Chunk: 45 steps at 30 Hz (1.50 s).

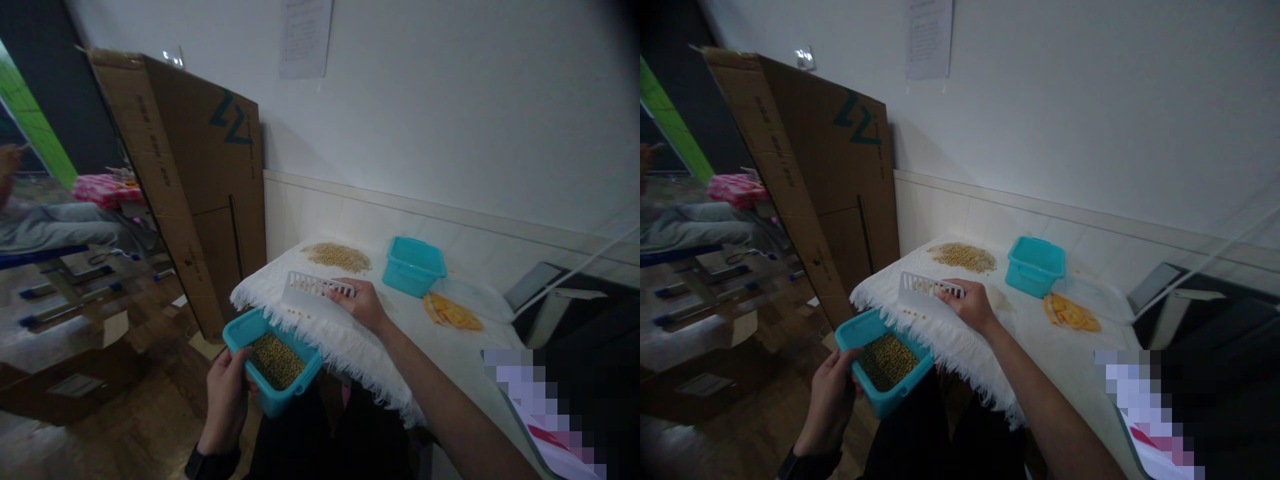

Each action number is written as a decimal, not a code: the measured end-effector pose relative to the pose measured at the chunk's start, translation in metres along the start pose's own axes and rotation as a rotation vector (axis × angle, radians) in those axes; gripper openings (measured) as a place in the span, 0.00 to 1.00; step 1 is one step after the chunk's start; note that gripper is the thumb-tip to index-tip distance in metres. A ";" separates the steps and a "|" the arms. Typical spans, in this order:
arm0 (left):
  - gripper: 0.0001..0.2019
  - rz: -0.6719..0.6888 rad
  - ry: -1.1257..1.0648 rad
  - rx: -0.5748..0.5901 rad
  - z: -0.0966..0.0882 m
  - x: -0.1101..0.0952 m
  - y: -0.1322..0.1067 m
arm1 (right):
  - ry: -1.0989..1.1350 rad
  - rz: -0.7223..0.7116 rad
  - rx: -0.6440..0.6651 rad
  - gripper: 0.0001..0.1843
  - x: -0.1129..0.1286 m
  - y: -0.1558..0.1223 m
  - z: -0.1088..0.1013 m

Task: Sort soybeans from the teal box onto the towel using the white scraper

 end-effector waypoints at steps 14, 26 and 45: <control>0.16 -0.021 0.032 0.012 0.004 -0.006 -0.008 | -0.247 -0.398 0.064 0.14 0.052 -0.059 0.033; 0.16 -0.019 0.025 -0.002 0.001 -0.005 -0.004 | -0.403 -0.085 -0.142 0.14 0.025 0.008 0.019; 0.16 0.026 0.031 -0.004 -0.012 -0.007 0.008 | -0.402 -0.076 -0.097 0.15 0.030 0.009 0.026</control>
Point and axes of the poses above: each hand's wrist, its own y-axis towards the middle knuckle, its own z-axis out of the palm, x = y × z, the point moved 4 cm from there along y, towards the middle knuckle, and after that the axes turned 3 degrees about x, right-handed, at the moved point
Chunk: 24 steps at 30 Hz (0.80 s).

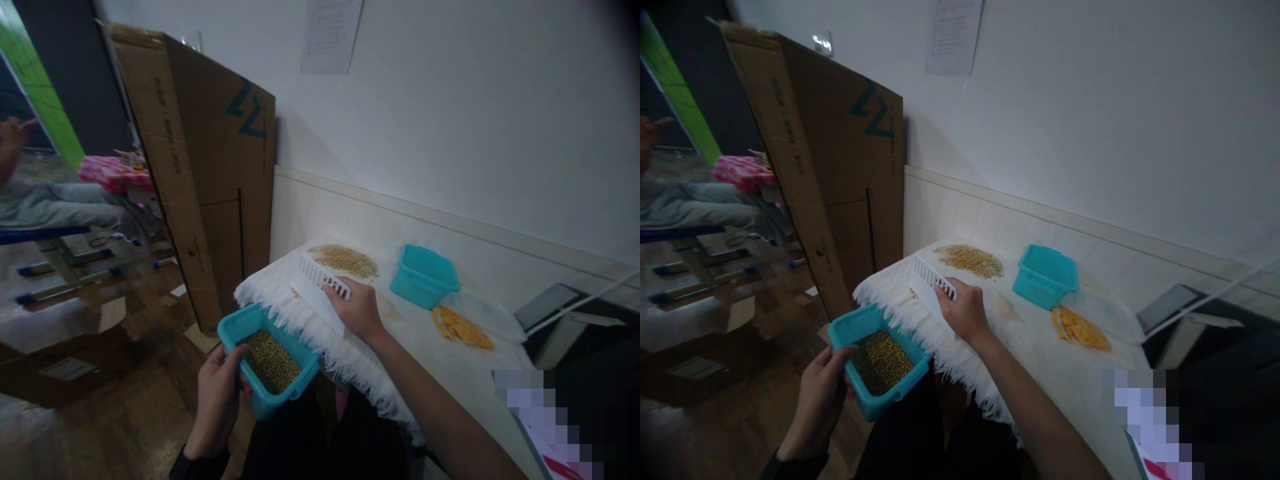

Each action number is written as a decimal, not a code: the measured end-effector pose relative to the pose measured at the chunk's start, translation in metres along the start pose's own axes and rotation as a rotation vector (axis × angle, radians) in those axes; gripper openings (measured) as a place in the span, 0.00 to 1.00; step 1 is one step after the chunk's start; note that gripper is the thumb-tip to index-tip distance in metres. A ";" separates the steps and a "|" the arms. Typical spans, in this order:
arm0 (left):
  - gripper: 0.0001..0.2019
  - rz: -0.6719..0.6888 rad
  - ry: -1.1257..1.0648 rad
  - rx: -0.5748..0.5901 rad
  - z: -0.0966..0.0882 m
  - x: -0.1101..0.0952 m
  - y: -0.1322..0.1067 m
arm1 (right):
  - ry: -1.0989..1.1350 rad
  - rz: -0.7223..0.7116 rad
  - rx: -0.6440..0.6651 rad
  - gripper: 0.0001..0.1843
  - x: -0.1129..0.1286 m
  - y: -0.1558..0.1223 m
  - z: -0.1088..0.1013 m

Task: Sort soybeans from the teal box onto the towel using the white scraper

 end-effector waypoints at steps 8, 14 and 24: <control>0.16 -0.014 0.010 -0.002 0.001 -0.002 -0.001 | -0.008 0.029 -0.024 0.15 -0.004 -0.008 -0.007; 0.16 -0.022 0.001 -0.018 0.002 -0.005 -0.004 | 0.025 0.015 0.009 0.15 0.002 -0.012 -0.006; 0.15 -0.014 0.002 -0.018 0.000 -0.002 -0.001 | 0.055 0.015 0.015 0.13 0.004 -0.024 -0.012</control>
Point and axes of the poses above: each hand's wrist, its own y-axis towards the middle knuckle, its own z-axis out of the palm, x = y × z, the point moved 4 cm from there along y, towards the middle knuckle, and after that the axes turned 3 degrees about x, right-handed, at the moved point
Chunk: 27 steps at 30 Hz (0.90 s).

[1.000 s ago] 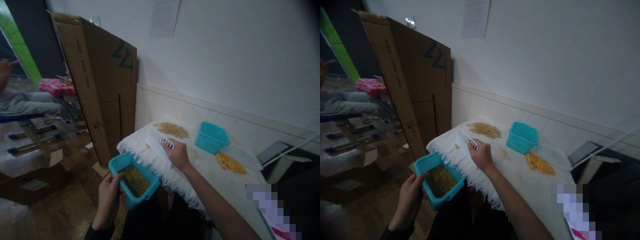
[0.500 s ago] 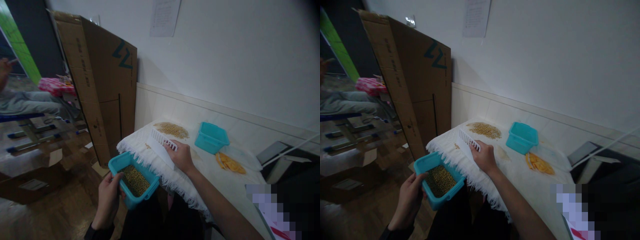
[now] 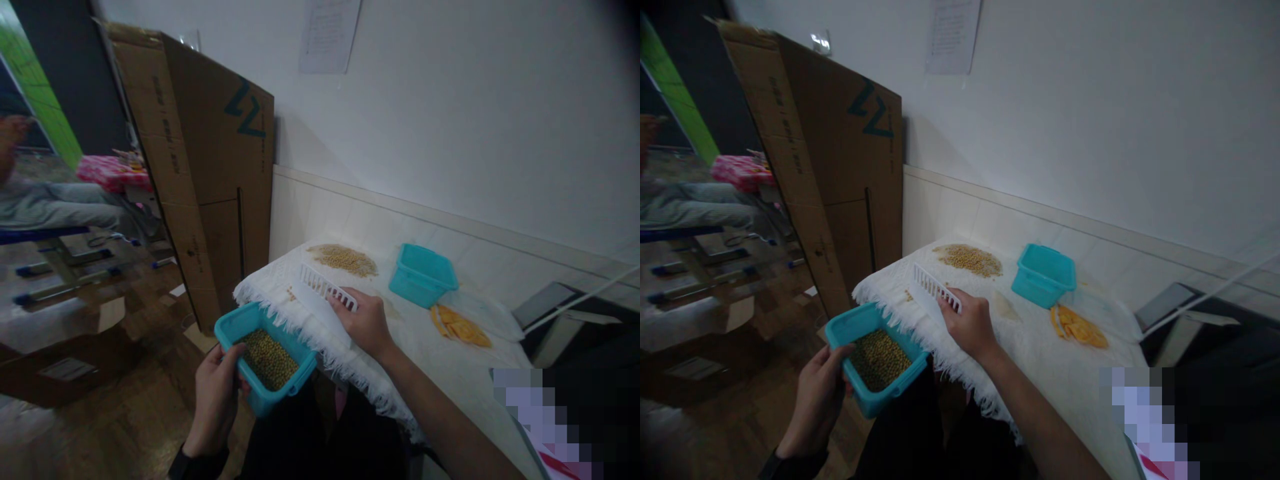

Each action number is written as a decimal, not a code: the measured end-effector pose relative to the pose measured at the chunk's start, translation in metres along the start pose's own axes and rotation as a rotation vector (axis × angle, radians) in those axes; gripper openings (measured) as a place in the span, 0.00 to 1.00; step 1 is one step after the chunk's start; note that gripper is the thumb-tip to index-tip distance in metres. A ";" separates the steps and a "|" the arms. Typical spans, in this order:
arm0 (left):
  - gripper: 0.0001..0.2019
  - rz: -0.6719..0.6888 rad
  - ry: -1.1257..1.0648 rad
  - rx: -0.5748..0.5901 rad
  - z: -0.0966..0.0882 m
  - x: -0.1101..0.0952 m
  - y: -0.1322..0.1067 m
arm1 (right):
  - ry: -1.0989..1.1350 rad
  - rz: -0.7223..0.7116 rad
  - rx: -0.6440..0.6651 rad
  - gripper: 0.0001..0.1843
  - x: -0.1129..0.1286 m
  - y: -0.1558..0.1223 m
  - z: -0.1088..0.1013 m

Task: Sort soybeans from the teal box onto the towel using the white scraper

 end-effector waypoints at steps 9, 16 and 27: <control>0.16 0.008 -0.004 -0.001 -0.002 0.000 0.000 | 0.017 -0.003 0.008 0.13 0.001 -0.001 0.005; 0.17 0.034 0.008 0.002 -0.006 -0.003 0.007 | 0.018 -0.032 0.022 0.13 0.008 0.005 0.009; 0.18 0.038 0.025 -0.002 -0.015 0.000 0.019 | 0.048 -0.102 -0.021 0.12 0.013 0.005 0.014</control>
Point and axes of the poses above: each hand's wrist, its own y-axis towards the middle knuckle, its own z-axis out of the palm, x = y × z, the point moved 4 cm from there along y, towards the middle knuckle, and after that the axes turned 3 degrees about x, right-handed, at the moved point
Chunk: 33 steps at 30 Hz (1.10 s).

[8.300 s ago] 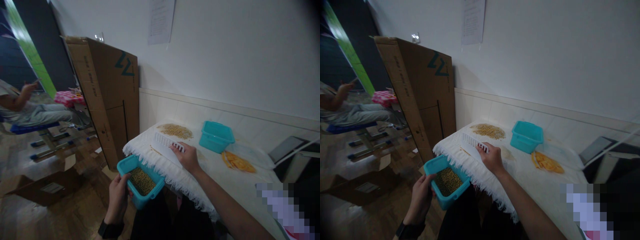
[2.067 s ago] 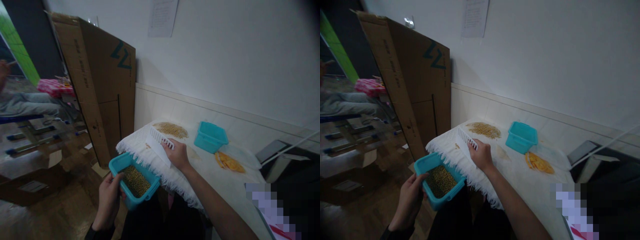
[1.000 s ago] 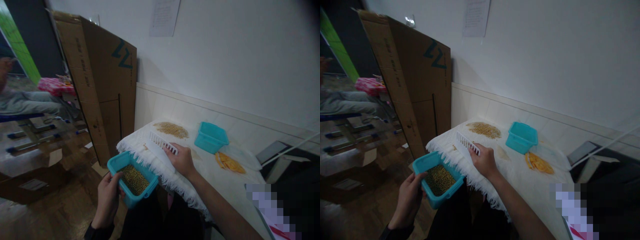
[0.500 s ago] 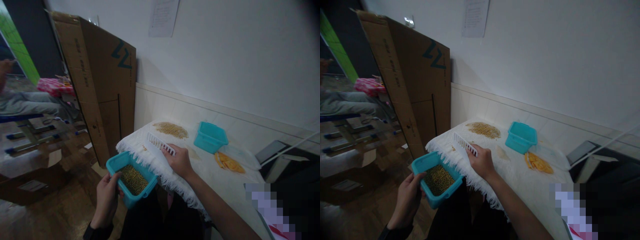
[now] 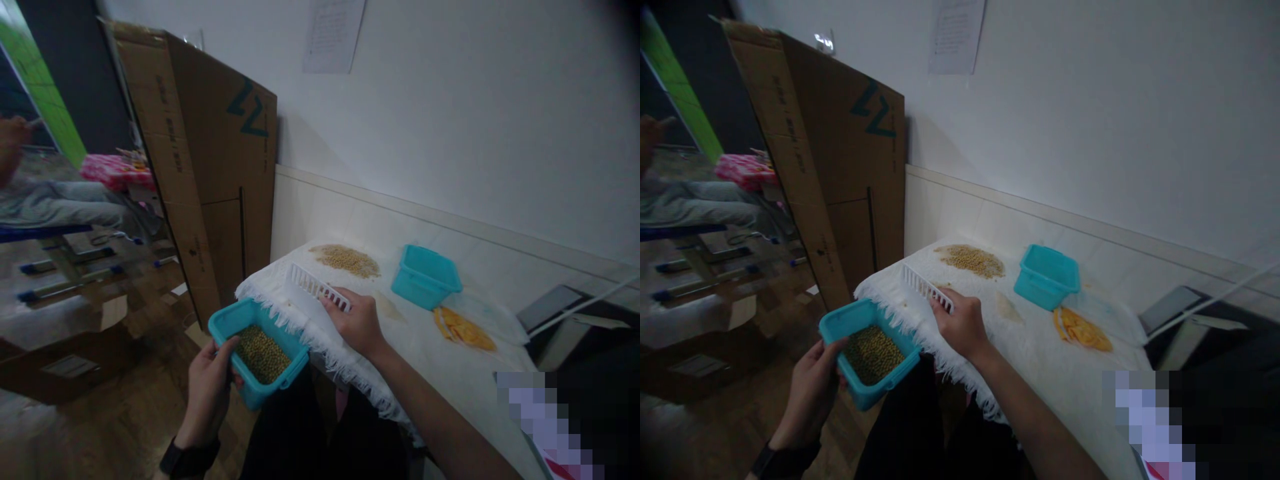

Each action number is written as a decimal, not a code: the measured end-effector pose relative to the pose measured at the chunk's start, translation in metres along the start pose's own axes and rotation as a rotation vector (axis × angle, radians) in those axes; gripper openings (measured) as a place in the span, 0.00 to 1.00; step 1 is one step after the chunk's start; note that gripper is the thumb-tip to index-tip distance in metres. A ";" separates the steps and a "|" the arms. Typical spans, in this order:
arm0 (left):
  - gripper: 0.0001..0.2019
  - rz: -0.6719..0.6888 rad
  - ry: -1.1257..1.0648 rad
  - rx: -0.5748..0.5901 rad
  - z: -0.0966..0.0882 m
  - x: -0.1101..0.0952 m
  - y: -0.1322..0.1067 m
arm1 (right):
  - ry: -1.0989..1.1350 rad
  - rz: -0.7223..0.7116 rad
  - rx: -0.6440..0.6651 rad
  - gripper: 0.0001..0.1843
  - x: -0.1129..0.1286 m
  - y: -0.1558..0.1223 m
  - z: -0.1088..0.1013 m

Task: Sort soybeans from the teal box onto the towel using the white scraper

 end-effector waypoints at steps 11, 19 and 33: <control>0.19 0.010 -0.010 0.018 0.004 0.001 -0.004 | -0.011 0.031 0.009 0.13 -0.008 0.001 -0.006; 0.20 0.013 0.014 0.018 0.006 -0.003 -0.005 | 0.006 -0.004 0.032 0.13 -0.003 0.000 0.005; 0.17 0.032 0.023 0.032 -0.001 -0.002 0.006 | 0.035 -0.017 0.089 0.13 0.021 0.005 0.021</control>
Point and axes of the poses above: each hand's wrist, its own y-axis towards the middle knuckle, its own z-axis out of the palm, x = y × z, the point moved 4 cm from there along y, towards the middle knuckle, and after that the axes turned 3 degrees about x, right-handed, at the moved point
